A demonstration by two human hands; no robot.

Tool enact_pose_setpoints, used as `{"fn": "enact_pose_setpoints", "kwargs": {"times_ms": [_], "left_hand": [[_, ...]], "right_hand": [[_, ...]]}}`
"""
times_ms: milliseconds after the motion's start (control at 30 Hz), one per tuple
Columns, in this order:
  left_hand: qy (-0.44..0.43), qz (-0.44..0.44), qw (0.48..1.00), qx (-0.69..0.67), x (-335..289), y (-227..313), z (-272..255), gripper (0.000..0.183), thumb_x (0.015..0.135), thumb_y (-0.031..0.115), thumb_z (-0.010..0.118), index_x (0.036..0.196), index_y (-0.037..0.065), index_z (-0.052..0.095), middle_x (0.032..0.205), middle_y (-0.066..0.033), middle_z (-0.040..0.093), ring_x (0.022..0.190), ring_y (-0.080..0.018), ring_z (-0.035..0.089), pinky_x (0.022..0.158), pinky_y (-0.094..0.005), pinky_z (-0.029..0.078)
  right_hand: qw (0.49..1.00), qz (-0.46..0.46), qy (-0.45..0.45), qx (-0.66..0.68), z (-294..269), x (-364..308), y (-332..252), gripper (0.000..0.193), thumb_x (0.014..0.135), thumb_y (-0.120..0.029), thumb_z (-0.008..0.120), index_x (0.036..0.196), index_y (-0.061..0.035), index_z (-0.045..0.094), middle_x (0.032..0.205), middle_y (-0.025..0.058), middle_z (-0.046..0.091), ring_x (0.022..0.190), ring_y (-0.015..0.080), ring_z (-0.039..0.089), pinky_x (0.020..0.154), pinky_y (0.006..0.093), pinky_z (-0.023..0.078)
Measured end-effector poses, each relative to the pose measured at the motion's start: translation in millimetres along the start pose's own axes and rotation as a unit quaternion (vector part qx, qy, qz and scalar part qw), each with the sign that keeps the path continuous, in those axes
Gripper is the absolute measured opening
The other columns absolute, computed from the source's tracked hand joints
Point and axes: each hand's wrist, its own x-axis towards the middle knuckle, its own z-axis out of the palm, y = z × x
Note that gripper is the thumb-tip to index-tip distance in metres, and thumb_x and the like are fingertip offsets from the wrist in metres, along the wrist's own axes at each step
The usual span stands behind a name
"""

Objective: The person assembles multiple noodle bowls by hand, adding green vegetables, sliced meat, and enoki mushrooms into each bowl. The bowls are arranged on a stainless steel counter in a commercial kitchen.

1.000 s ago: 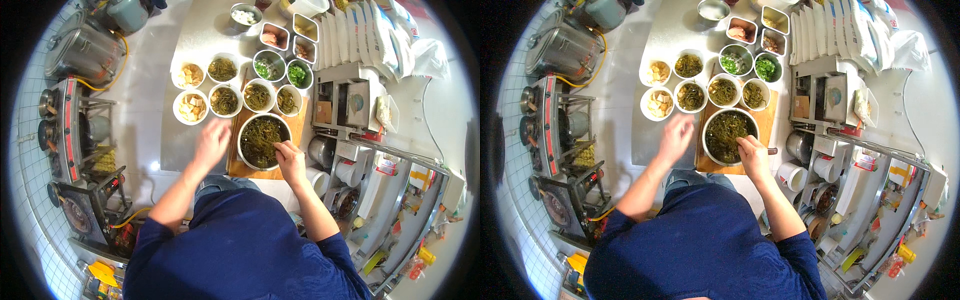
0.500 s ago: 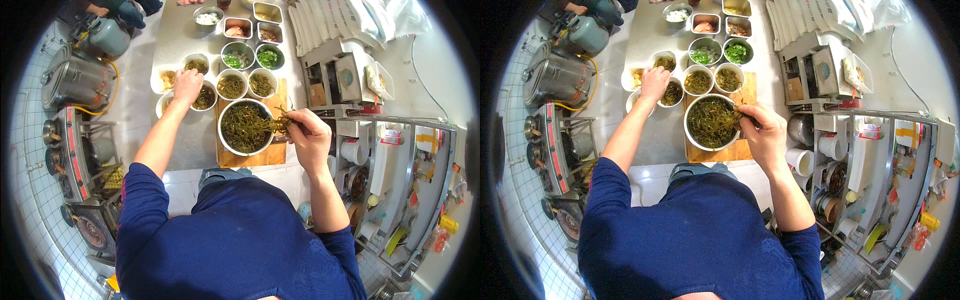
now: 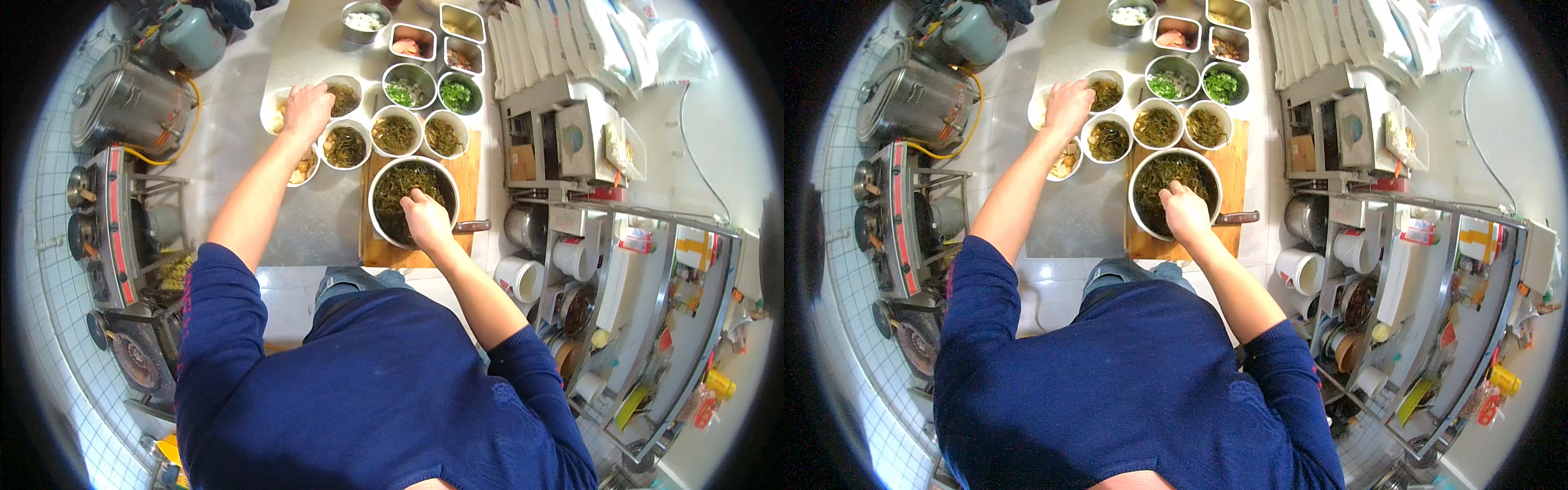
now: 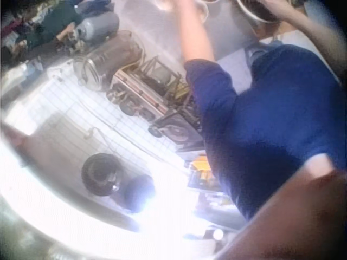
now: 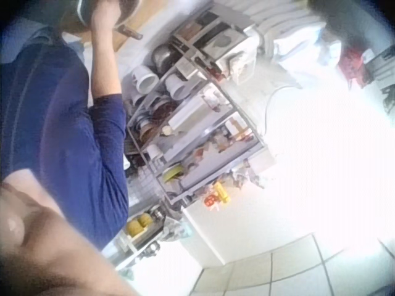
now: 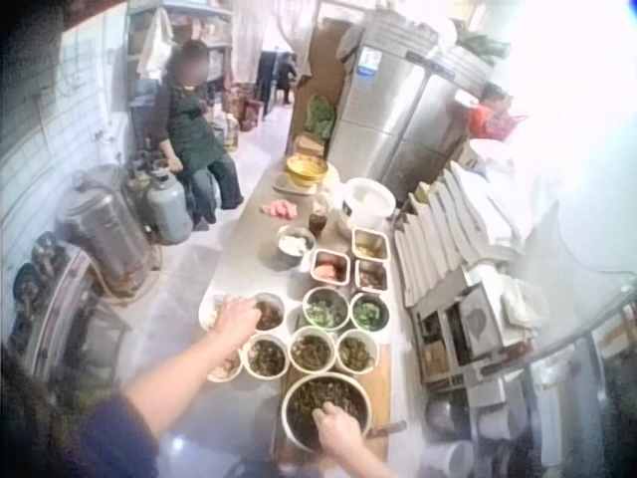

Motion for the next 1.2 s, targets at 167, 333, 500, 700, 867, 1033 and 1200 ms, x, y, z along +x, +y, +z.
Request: {"fn": "enact_pose_setpoints", "kwargs": {"times_ms": [167,333,500,700,867,1033,1200], "left_hand": [[0.026,-0.115,0.986,-0.114,-26.0,6.0,-4.5,0.025,0.104,0.019,0.058,0.119,0.008,0.075,0.101,-0.0147,0.077,0.093,-0.0354,0.076,0.087,-0.0539,0.056],[0.075,-0.131,0.971,-0.184,-57.0,29.1,-25.6,0.032,0.101,0.018,0.066,0.132,0.008,0.070,0.100,-0.0154,0.077,0.093,-0.0356,0.076,0.085,-0.0502,0.058],[0.135,-0.201,0.919,-0.311,-103.6,84.6,-43.5,0.038,0.096,0.018,0.075,0.131,0.004,0.069,0.102,-0.0144,0.075,0.090,-0.0313,0.075,0.082,-0.0456,0.059],[0.116,-0.244,0.867,-0.418,-174.3,156.1,-35.7,0.041,0.095,0.015,0.074,0.134,0.006,0.068,0.099,-0.0104,0.069,0.087,-0.0284,0.068,0.083,-0.0417,0.057],[0.053,-0.267,0.836,-0.476,-229.6,198.8,-33.6,0.041,0.093,0.012,0.075,0.134,0.007,0.067,0.103,-0.0084,0.066,0.076,-0.0237,0.063,0.075,-0.0385,0.055],[-0.004,-0.285,0.811,-0.511,-258.0,211.3,-32.5,0.043,0.092,0.011,0.076,0.134,0.008,0.067,0.107,-0.0071,0.066,0.070,-0.0194,0.061,0.071,-0.0366,0.054],[-0.032,-0.188,0.837,-0.514,-261.2,201.7,-32.1,0.040,0.092,0.012,0.078,0.130,0.007,0.069,0.106,-0.0058,0.066,0.066,-0.0159,0.060,0.065,-0.0337,0.053]], "right_hand": [[0.977,0.025,0.062,0.204,-69.9,-23.2,12.0,0.023,0.087,0.002,0.076,0.110,-0.0008,0.078,0.098,0.0168,0.072,0.092,0.0360,0.073,0.084,0.0405,0.059],[0.935,0.082,0.081,0.336,-149.9,-32.4,14.9,0.018,0.091,0.004,0.076,0.109,0.0013,0.079,0.084,0.0069,0.073,0.070,0.0139,0.068,0.066,0.0292,0.054],[0.878,0.036,0.129,0.459,-218.3,-31.7,9.8,0.011,0.098,0.006,0.073,0.107,0.0033,0.078,0.085,0.0021,0.073,0.065,0.0060,0.061,0.054,0.0229,0.048],[0.822,-0.015,0.183,0.539,-289.7,-24.5,-2.2,0.011,0.098,0.006,0.074,0.107,0.0042,0.078,0.088,0.0063,0.076,0.063,0.0085,0.063,0.051,0.0235,0.050],[0.812,-0.057,0.183,0.552,-337.6,-8.8,-21.3,0.017,0.105,-0.003,0.068,0.119,0.0007,0.076,0.104,0.0101,0.079,0.074,0.0108,0.068,0.055,0.0252,0.051],[0.741,-0.179,0.223,0.607,-370.4,15.5,-46.3,0.019,0.105,-0.007,0.071,0.121,0.0008,0.077,0.103,0.0108,0.080,0.068,0.0136,0.064,0.058,0.0305,0.051],[0.710,-0.285,0.223,0.604,-397.7,55.8,-67.3,0.027,0.114,-0.007,0.052,0.133,0.0042,0.067,0.122,0.0146,0.076,0.082,0.0134,0.064,0.062,0.0246,0.049]]}}
